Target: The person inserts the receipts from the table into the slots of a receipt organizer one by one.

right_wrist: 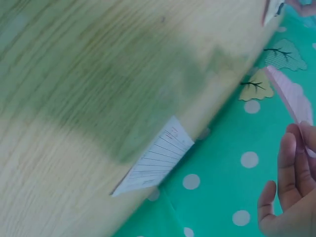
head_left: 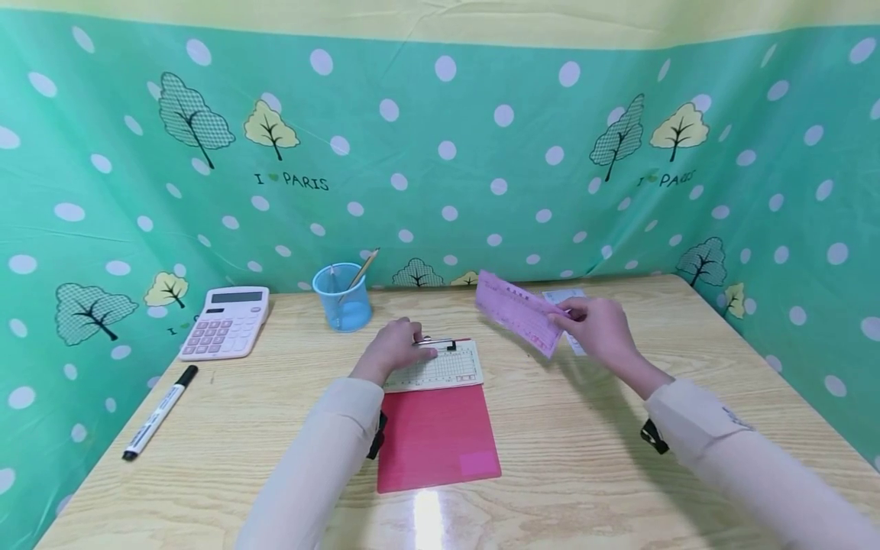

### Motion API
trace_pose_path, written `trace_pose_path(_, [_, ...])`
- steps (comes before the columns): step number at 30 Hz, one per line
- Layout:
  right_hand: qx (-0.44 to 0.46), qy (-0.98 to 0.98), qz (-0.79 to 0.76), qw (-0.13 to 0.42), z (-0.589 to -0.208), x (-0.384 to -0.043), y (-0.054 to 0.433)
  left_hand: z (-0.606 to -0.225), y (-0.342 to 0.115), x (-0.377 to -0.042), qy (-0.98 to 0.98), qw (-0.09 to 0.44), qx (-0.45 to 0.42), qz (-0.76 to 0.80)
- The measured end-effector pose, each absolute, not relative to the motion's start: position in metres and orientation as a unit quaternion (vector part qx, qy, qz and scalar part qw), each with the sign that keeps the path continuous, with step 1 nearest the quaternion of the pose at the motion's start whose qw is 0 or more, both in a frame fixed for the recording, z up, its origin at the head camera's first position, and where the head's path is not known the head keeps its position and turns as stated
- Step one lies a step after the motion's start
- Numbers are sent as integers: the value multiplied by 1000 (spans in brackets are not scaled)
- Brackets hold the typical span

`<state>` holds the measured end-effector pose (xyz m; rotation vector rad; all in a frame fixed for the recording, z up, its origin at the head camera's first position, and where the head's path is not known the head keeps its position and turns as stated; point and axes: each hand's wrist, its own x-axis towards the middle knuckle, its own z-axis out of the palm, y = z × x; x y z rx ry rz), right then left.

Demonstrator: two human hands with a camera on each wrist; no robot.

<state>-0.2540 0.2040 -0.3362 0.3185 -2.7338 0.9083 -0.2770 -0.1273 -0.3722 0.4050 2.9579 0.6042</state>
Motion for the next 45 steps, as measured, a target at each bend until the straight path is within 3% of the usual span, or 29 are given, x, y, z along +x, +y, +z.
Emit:
trace_pose_path(9, [132,-912,381,70,-327,-246,203,-372,-127,-279,971,52,133,191])
trace_pose_path(18, [148,-852,500,-56,-331,-246,195,-372,-126,-279,973,46,138,181])
trace_pose_path(27, [204,-840,479,-152,-343,-254,184,-372,-126,-280,975,26,155,155])
trace_pose_path(45, [169,-887,399,-160,-371,-265,118,-373,-123,-283,978,30,154,139])
